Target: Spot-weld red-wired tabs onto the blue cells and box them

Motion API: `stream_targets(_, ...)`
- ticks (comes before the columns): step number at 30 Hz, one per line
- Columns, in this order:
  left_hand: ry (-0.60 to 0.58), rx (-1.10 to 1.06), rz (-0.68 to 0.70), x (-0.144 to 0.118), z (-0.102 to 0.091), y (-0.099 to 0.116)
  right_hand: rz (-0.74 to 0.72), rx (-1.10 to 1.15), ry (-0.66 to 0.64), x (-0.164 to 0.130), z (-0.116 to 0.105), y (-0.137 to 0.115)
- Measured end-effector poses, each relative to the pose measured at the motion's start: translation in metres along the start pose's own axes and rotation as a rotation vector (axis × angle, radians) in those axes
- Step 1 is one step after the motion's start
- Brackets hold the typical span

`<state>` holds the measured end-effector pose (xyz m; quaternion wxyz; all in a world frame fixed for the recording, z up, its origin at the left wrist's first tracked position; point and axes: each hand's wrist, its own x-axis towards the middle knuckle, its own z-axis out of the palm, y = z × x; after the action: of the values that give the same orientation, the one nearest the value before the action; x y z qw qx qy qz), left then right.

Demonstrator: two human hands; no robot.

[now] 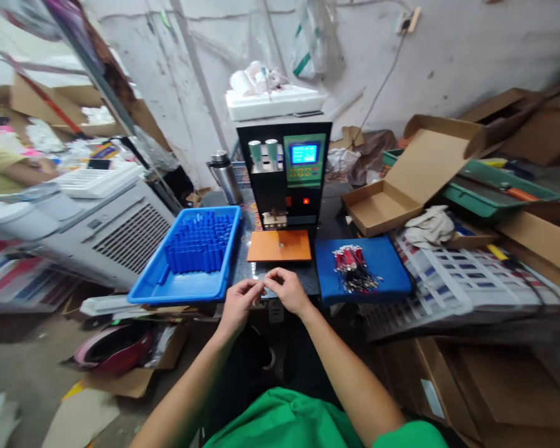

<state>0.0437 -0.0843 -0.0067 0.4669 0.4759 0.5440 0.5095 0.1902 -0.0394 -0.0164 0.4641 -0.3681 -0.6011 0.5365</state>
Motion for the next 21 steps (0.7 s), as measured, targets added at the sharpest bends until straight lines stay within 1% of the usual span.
stream_targets(2, -0.001, 0.04, 0.009, -0.01, -0.008, 0.0, 0.004, -0.043, 0.007, -0.006, 0.004, 0.001)
stream_targets(4, 0.028, 0.127, 0.049, -0.017, -0.026, 0.0, 0.018, -0.07, 0.046, -0.013, 0.004, 0.003)
stream_targets(6, 0.141, 0.289, 0.106, -0.018, -0.058, 0.004, 0.04, -0.066, 0.103, -0.019, 0.0, 0.007)
stream_targets(8, 0.313, 0.543, 0.144, -0.014, -0.1, 0.012, 0.063, -0.057, 0.137, -0.025, -0.006, 0.011)
stream_targets(9, 0.396, 0.719, 0.137, -0.01, -0.123, 0.017, 0.075, -0.051, 0.15, -0.028, -0.008, 0.013)
stream_targets(10, 0.466, 0.908, 0.085, -0.005, -0.144, 0.023, 0.088, -0.046, 0.158, -0.031, -0.009, 0.015)
stream_targets(11, 0.5, 1.084, 0.008, 0.001, -0.163, 0.028, 0.099, -0.042, 0.165, -0.034, -0.009, 0.016)
stream_targets(12, 0.5, 1.239, -0.08, 0.008, -0.179, 0.032, 0.106, -0.038, 0.169, -0.037, -0.008, 0.018)
stream_targets(13, 0.468, 1.372, -0.173, 0.015, -0.191, 0.035, 0.111, -0.037, 0.168, -0.039, -0.007, 0.019)
stream_targets(14, 0.423, 1.47, -0.256, 0.023, -0.199, 0.037, 0.112, -0.037, 0.165, -0.041, -0.005, 0.02)
stream_targets(16, 0.343, 1.574, -0.367, 0.037, -0.205, 0.038, 0.111, -0.036, 0.152, -0.045, 0.0, 0.021)
stream_targets(18, 0.316, 1.593, -0.403, 0.048, -0.203, 0.036, 0.109, -0.033, 0.137, -0.047, 0.004, 0.022)
stream_targets(21, 0.324, 1.585, -0.418, 0.058, -0.198, 0.032, 0.106, -0.027, 0.136, -0.05, 0.003, 0.023)
